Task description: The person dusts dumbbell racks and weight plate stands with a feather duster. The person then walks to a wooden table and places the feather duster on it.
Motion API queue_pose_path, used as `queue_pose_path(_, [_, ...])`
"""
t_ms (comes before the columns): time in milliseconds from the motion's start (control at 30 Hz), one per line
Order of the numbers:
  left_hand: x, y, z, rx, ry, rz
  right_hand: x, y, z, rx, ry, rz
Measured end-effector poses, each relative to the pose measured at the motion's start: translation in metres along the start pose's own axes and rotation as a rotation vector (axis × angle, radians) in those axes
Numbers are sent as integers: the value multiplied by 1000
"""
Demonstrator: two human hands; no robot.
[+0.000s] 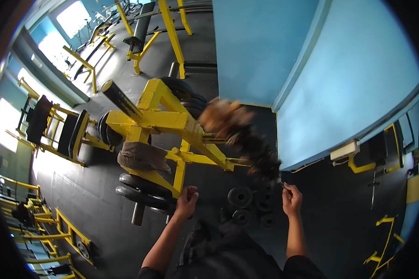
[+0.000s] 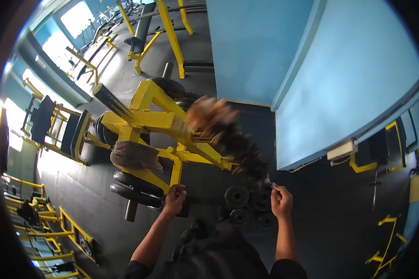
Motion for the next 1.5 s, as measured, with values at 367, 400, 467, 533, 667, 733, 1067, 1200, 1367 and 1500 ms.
queue_pose_path(367, [64,-11,11,-110,96,331,-9,226,-58,266,998,1216])
queue_pose_path(400, [69,-11,13,-117,140,348,-21,252,-67,174,1002,1240])
queue_pose_path(467, [79,-15,21,-141,183,379,-22,301,-88,171,773,1005])
queue_pose_path(533, [95,-20,34,-136,366,485,-1,330,-94,169,546,749])
queue_pose_path(667, [134,-20,71,-167,464,544,58,327,-98,324,772,484])
queue_pose_path(733, [150,-12,96,-188,567,583,71,324,-99,273,1071,415])
queue_pose_path(1067, [174,92,237,-14,1033,668,80,339,-86,231,537,778])
queue_pose_path(1200, [170,91,232,-108,793,743,182,314,-104,184,961,278])
queue_pose_path(1367, [166,89,236,-57,813,830,242,224,-142,337,833,-8])
queue_pose_path(1500, [159,85,237,-80,727,777,278,212,-173,696,805,198])
Point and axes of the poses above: each hand's wrist, its own z-axis towards the middle knuckle, its own y-axis out of the palm, x = y × z, the point moved 3 cm from there along z, towards the middle knuckle, and after that the axes turned 15 degrees about z, right-handed, at the moved point
